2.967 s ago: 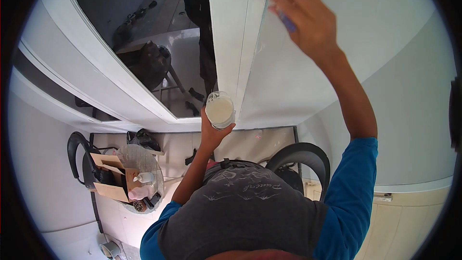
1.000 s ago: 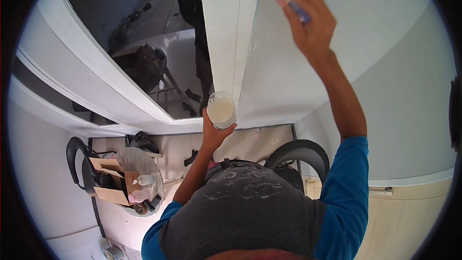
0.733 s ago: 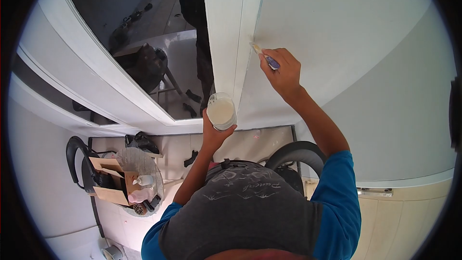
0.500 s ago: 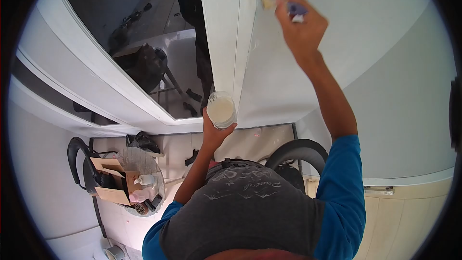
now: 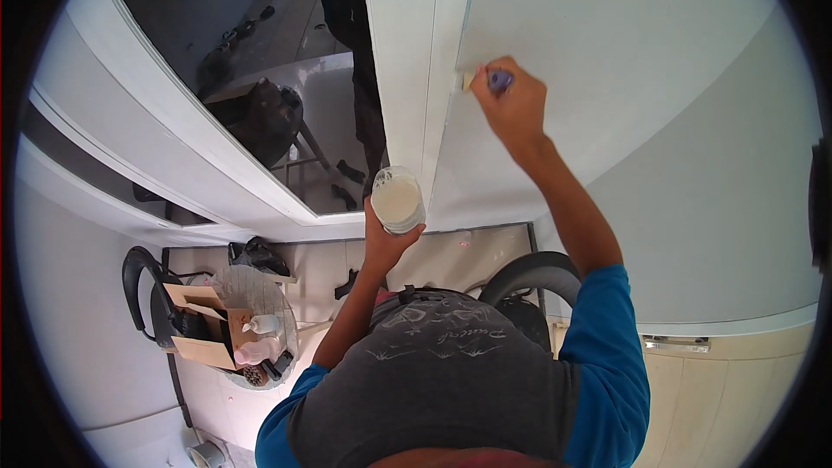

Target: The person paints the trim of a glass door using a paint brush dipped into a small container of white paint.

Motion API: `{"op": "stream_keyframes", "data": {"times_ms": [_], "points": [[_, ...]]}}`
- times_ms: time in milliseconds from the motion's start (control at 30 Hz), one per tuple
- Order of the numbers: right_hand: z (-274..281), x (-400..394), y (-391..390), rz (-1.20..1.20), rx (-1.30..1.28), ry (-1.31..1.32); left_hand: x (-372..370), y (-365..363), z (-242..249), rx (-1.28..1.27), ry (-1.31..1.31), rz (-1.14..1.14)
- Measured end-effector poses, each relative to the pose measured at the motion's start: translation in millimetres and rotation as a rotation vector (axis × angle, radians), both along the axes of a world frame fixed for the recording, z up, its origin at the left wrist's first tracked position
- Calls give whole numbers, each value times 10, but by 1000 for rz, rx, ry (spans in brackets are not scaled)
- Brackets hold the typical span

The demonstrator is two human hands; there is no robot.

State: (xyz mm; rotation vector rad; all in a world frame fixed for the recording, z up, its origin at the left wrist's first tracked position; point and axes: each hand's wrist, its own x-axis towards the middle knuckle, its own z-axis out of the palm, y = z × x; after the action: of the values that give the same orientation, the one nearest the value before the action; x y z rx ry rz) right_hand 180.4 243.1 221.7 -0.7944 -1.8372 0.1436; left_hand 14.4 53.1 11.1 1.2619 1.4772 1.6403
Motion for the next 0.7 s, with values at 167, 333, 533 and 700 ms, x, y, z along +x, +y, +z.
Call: {"op": "stream_keyframes", "data": {"times_ms": [167, 333, 533, 700], "points": [[829, -37, 198, 74, 292, 246, 20, 10, 28, -5, -2, -1], [974, -44, 255, 225, 535, 425, 26, 17, 25, -7, 5, -8], [-178, 71, 4, 243, 377, -284, -6, 2, 6, -15, -38, -5], [3, 157, 57, 265, 231, -417, -67, -40, -14, 8, -46, 22]]}}
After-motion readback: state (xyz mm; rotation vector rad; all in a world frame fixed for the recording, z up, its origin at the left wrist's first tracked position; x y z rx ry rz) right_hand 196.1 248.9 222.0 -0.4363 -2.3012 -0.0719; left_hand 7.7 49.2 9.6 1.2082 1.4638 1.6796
